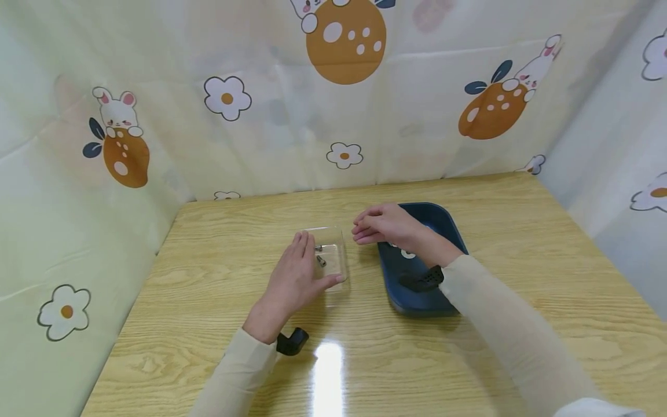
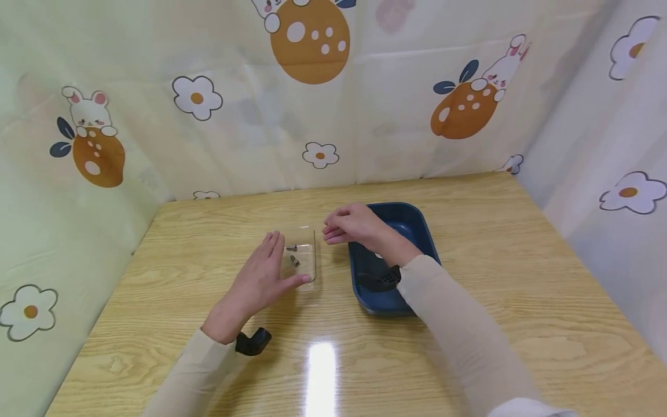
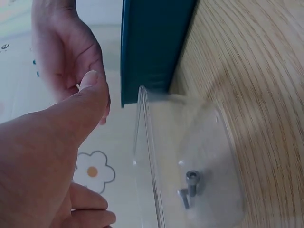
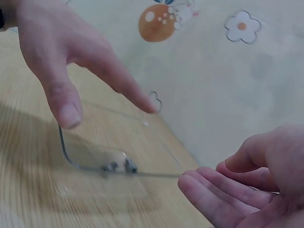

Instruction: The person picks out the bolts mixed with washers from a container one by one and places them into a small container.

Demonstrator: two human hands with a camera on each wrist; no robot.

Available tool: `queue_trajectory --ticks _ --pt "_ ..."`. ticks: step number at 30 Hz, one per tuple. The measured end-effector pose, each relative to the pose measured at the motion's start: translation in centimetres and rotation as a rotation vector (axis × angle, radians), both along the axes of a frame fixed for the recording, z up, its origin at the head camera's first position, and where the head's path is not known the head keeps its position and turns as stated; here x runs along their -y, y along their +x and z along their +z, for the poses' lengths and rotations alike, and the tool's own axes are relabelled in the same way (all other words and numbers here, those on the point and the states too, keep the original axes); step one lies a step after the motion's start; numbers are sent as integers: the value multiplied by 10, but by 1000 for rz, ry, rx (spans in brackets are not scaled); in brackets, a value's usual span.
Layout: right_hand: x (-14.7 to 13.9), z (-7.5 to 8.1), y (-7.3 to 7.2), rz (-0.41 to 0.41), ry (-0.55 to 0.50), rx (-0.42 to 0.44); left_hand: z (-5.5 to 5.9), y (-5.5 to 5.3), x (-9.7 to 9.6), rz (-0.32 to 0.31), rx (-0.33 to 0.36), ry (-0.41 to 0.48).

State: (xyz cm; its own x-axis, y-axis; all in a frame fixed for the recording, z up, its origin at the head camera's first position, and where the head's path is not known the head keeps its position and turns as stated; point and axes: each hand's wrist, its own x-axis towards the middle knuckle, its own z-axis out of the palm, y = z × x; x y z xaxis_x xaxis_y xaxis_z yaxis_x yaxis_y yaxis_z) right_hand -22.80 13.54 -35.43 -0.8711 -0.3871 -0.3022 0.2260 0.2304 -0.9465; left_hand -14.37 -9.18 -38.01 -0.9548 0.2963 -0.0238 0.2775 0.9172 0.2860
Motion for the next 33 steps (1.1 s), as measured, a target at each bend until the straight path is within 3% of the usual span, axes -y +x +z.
queue_trajectory --ticks 11,18,33 --pt "-42 -5 -3 -40 1 5 2 -1 -14 -52 -7 23" --pt "-59 -11 -5 -93 30 16 2 1 -27 -73 29 49" --pt "-76 -30 -1 -123 132 -41 -1 3 -62 -176 32 -15"
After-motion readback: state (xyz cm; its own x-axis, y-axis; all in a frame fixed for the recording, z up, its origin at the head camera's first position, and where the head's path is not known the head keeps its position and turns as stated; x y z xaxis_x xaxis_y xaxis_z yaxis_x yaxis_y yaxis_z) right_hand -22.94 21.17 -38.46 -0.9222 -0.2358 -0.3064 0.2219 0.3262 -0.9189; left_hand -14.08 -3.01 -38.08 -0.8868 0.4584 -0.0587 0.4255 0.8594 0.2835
